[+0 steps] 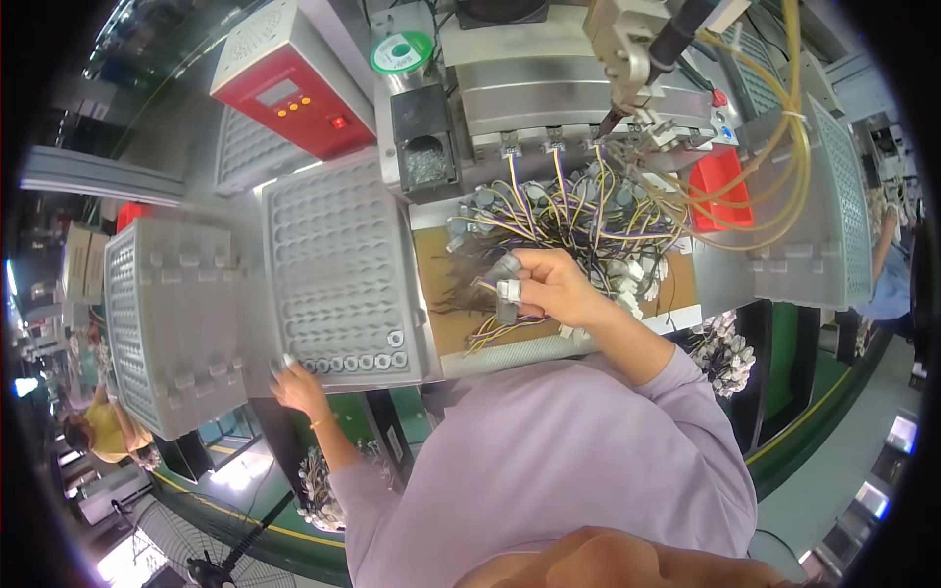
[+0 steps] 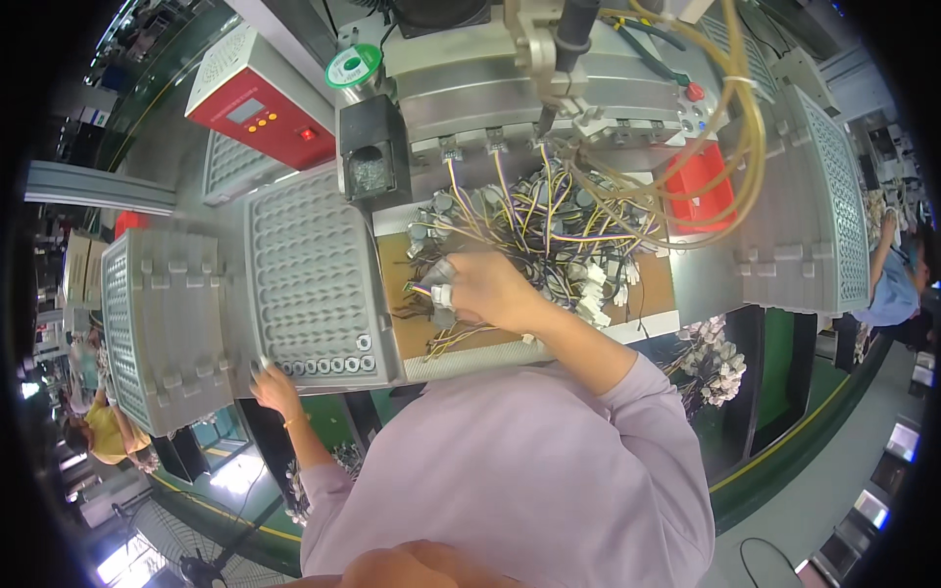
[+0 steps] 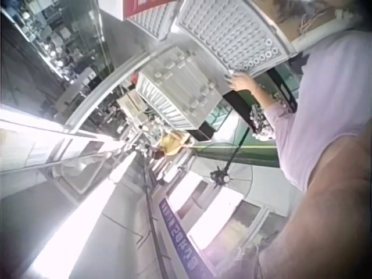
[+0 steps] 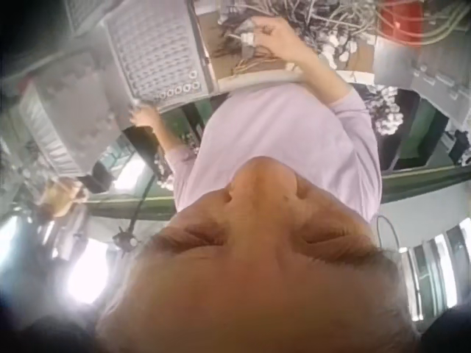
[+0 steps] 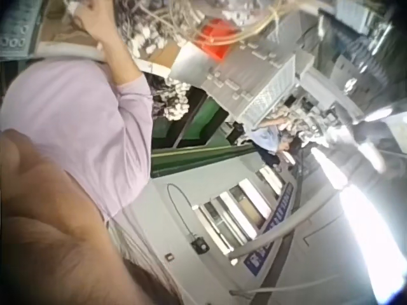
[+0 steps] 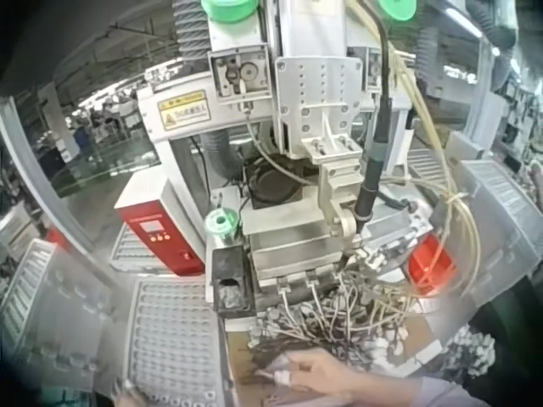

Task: The person connects multiple wires into electronic components by hand at a manual assembly station.

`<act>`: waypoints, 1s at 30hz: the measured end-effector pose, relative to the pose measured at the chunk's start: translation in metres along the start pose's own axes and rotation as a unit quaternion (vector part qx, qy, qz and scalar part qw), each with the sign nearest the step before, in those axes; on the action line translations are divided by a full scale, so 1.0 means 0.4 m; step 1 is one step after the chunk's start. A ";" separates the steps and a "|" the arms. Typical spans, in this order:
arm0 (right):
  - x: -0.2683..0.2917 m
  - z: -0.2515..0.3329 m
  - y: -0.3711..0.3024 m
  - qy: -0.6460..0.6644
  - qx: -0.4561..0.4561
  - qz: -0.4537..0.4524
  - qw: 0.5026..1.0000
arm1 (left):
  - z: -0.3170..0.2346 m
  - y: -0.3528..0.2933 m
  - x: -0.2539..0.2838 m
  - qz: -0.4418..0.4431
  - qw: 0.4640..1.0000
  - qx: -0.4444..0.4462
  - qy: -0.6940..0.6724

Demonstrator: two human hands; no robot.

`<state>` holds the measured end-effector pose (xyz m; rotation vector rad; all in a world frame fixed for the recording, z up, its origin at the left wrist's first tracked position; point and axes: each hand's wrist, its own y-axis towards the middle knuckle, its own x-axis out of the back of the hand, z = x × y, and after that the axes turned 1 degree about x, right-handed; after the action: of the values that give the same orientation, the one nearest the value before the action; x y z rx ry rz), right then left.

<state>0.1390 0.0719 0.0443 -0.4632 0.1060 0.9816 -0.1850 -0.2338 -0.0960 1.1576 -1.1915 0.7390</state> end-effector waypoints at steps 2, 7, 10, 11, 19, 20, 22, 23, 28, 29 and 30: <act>-0.008 0.013 -0.002 -0.054 -0.003 -0.026 0.998 | -0.019 -0.052 0.007 -0.011 0.999 -0.037 0.019; -0.015 -0.025 0.020 -0.044 0.082 -0.025 0.995 | -0.023 -0.061 0.024 0.012 1.000 -0.008 0.015; -0.015 -0.031 0.030 -0.088 0.130 -0.039 0.987 | 0.029 -0.037 0.007 0.008 0.992 0.020 -0.127; -0.015 -0.039 0.032 -0.120 0.165 -0.062 0.977 | -0.011 -0.031 0.049 0.014 0.978 0.023 -0.208; -0.025 -0.021 0.022 -0.195 0.209 -0.093 0.954 | -0.479 -0.112 0.320 0.449 0.342 0.079 -0.822; -0.027 -0.023 0.023 -0.194 0.208 -0.092 0.954 | -0.522 -0.134 0.337 0.475 0.346 0.068 -0.807; -0.033 -0.024 0.016 -0.142 0.214 -0.115 0.959 | -0.574 -0.165 0.371 0.499 0.350 0.056 -0.791; -0.032 -0.024 0.012 -0.143 0.214 -0.116 0.959 | -0.591 -0.174 0.383 0.491 0.410 0.003 -0.768; -0.030 -0.005 -0.008 -0.063 0.167 -0.107 0.978 | -0.615 -0.185 0.388 0.510 0.448 -0.070 -0.731; -0.027 -0.005 -0.006 -0.062 0.166 -0.108 0.978 | -0.619 -0.187 0.386 0.511 0.447 -0.069 -0.730; -0.024 -0.006 -0.003 -0.067 0.172 -0.108 0.977 | -0.624 -0.192 0.384 0.499 0.447 -0.072 -0.739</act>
<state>0.1351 0.0627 0.0453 -0.0867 0.1001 0.7573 0.0031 -0.0386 0.0389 0.5921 -3.5564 0.1531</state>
